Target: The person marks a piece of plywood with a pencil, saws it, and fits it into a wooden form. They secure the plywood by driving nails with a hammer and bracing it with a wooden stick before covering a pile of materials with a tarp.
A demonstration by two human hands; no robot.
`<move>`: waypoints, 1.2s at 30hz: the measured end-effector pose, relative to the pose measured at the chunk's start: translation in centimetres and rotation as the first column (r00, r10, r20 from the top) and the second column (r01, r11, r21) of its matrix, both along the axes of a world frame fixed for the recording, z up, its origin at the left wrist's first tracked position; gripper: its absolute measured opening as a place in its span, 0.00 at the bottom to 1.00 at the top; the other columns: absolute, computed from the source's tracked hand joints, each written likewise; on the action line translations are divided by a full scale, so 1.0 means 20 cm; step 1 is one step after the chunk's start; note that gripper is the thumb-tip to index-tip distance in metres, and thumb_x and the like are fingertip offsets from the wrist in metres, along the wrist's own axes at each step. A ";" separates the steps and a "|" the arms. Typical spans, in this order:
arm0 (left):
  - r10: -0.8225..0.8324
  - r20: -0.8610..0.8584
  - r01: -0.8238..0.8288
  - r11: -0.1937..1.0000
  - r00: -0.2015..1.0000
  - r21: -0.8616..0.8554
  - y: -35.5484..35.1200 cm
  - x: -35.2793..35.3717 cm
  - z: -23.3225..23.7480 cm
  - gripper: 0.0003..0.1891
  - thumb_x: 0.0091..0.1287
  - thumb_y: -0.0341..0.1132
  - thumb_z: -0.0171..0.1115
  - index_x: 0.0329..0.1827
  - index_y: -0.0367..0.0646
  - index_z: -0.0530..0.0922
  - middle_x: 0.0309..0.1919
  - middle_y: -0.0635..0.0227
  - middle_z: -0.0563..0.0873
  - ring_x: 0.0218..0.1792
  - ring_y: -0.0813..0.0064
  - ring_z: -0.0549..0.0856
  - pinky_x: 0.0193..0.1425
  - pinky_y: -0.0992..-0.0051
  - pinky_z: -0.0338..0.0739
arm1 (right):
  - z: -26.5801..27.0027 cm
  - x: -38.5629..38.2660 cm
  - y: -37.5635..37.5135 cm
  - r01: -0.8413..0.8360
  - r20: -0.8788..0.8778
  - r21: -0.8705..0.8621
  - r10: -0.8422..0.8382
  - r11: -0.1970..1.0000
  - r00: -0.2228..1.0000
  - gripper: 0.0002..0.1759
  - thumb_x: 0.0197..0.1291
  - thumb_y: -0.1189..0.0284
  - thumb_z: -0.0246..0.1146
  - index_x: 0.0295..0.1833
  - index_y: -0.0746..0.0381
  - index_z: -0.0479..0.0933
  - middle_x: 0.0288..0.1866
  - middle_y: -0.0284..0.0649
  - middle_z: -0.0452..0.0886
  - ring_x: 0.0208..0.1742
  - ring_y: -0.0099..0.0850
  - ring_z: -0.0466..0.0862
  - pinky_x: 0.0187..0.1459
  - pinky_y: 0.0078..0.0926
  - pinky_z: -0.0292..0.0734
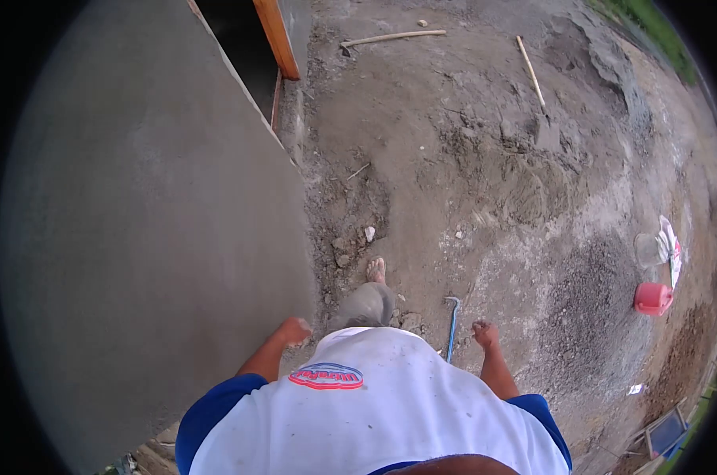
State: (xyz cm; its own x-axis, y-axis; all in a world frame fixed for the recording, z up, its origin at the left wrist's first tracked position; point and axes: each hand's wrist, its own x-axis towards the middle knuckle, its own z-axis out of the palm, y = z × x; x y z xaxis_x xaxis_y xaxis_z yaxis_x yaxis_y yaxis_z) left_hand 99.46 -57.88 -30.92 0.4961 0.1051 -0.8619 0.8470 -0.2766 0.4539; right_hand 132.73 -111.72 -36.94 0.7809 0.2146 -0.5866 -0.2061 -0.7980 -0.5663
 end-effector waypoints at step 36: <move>0.513 0.318 -0.568 0.816 0.797 0.108 2.04 3.68 0.45 0.26 0.69 0.55 0.55 0.40 0.37 0.83 0.33 0.49 0.86 0.36 0.58 0.85 0.45 0.62 0.76 | 0.15 4.96 3.99 -0.277 0.009 0.264 0.285 0.924 0.959 0.17 0.64 0.66 0.60 0.53 0.66 0.80 0.39 0.44 0.86 0.35 0.33 0.87 0.36 0.25 0.82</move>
